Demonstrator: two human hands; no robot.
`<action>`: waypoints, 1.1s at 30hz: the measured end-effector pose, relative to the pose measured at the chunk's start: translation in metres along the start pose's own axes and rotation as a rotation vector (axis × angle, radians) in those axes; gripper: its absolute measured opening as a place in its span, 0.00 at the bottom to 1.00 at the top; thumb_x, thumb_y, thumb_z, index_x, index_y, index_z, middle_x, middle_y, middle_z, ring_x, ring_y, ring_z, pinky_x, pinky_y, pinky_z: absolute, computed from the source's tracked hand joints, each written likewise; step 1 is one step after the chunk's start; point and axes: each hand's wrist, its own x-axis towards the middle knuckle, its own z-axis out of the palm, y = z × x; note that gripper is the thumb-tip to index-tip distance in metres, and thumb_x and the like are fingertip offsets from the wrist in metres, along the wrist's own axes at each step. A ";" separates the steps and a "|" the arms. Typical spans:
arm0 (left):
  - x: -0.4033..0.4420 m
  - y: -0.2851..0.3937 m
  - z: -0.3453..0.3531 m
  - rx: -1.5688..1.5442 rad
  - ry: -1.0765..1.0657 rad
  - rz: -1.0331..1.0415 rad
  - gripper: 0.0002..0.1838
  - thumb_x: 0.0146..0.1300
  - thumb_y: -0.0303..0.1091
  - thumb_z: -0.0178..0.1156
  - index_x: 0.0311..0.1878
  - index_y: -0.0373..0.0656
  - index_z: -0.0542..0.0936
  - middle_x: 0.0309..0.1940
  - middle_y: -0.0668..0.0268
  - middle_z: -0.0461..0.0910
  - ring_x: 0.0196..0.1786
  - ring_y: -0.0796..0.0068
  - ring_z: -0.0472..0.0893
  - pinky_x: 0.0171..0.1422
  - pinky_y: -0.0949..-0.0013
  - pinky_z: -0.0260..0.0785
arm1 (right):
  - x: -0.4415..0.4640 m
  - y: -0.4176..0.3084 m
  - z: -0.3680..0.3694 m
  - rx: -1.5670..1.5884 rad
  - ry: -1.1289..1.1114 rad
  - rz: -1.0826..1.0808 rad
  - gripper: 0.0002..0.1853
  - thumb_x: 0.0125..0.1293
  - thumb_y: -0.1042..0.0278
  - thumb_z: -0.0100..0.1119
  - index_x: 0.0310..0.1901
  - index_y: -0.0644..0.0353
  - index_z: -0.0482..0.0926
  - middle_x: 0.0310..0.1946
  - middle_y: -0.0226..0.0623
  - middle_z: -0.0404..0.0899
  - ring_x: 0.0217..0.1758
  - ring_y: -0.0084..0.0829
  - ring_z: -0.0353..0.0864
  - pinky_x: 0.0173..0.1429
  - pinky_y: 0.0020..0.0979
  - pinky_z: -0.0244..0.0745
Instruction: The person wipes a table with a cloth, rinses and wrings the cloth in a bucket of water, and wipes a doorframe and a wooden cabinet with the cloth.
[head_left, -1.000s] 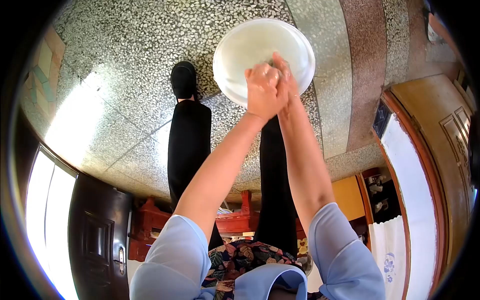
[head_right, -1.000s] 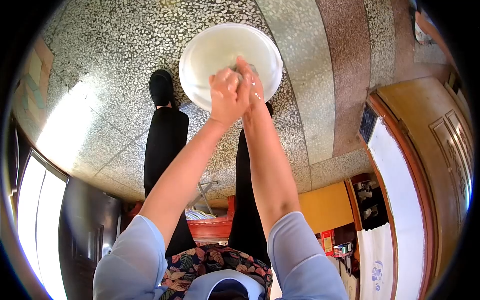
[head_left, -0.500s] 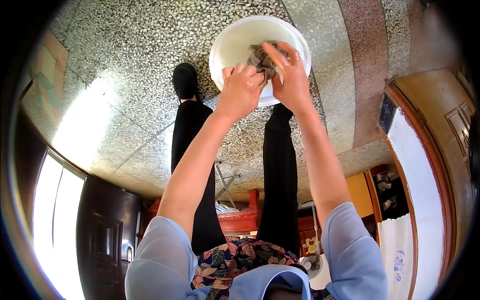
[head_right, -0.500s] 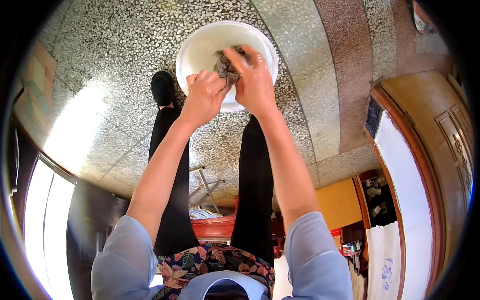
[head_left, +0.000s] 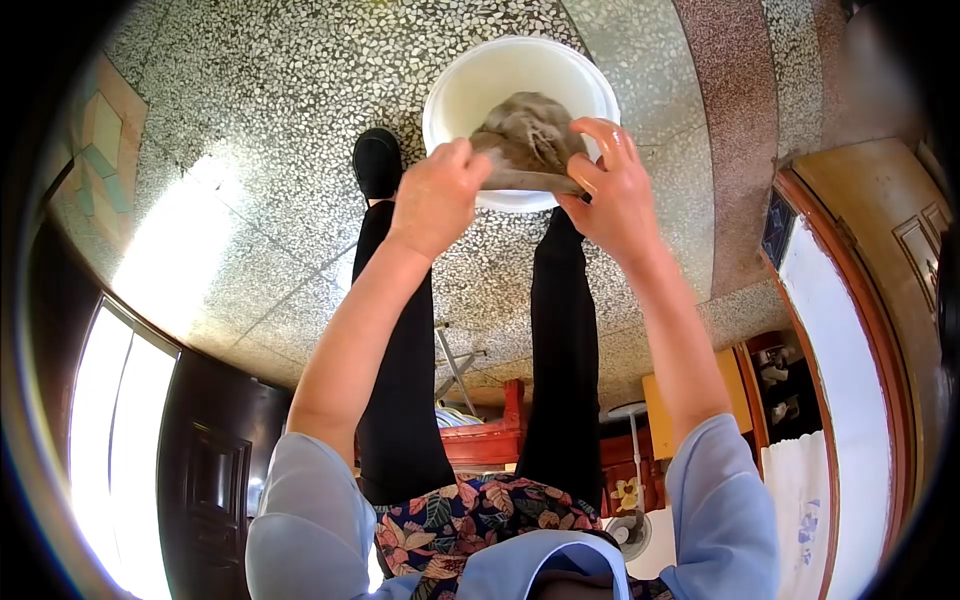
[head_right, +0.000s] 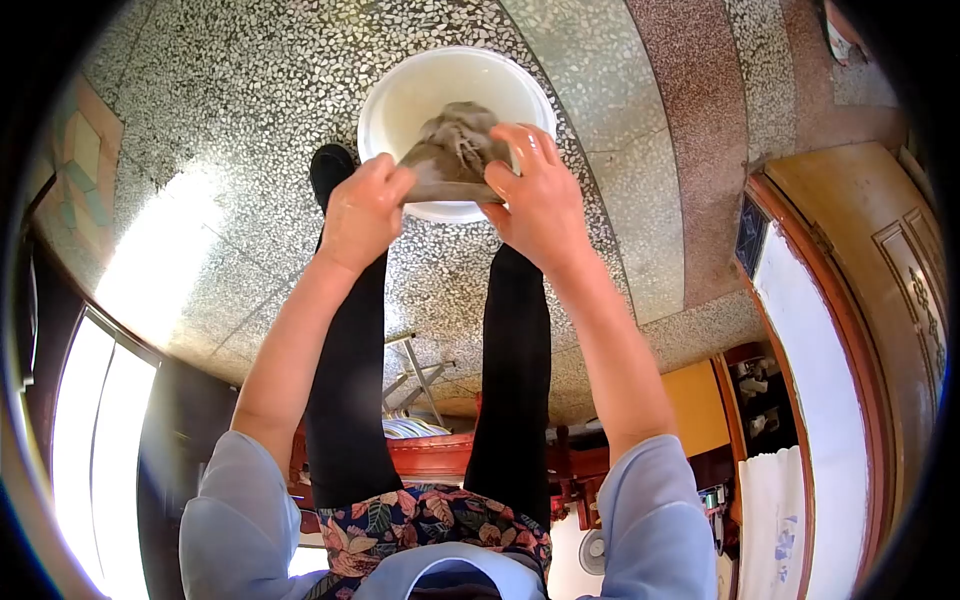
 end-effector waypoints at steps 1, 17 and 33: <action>-0.005 -0.003 -0.002 -0.016 0.004 -0.038 0.16 0.47 0.20 0.61 0.42 0.43 0.78 0.32 0.61 0.71 0.40 0.58 0.77 0.39 0.60 0.73 | -0.002 0.000 -0.001 -0.008 0.028 -0.010 0.17 0.39 0.73 0.74 0.31 0.56 0.77 0.43 0.32 0.74 0.50 0.40 0.75 0.44 0.40 0.77; -0.029 0.043 -0.050 -0.534 0.298 -0.163 0.27 0.48 0.10 0.54 0.54 0.40 0.79 0.32 0.57 0.74 0.32 0.59 0.76 0.35 0.65 0.70 | -0.031 0.006 0.004 -0.155 0.196 -0.003 0.28 0.42 0.72 0.70 0.50 0.43 0.83 0.26 0.29 0.65 0.27 0.30 0.71 0.31 0.32 0.70; -0.027 0.064 -0.046 -0.685 0.227 -0.095 0.24 0.50 0.19 0.58 0.54 0.41 0.79 0.36 0.55 0.79 0.33 0.60 0.81 0.36 0.67 0.74 | -0.017 -0.063 -0.035 0.465 0.277 0.150 0.23 0.51 0.85 0.56 0.50 0.57 0.82 0.29 0.37 0.77 0.29 0.34 0.77 0.31 0.29 0.72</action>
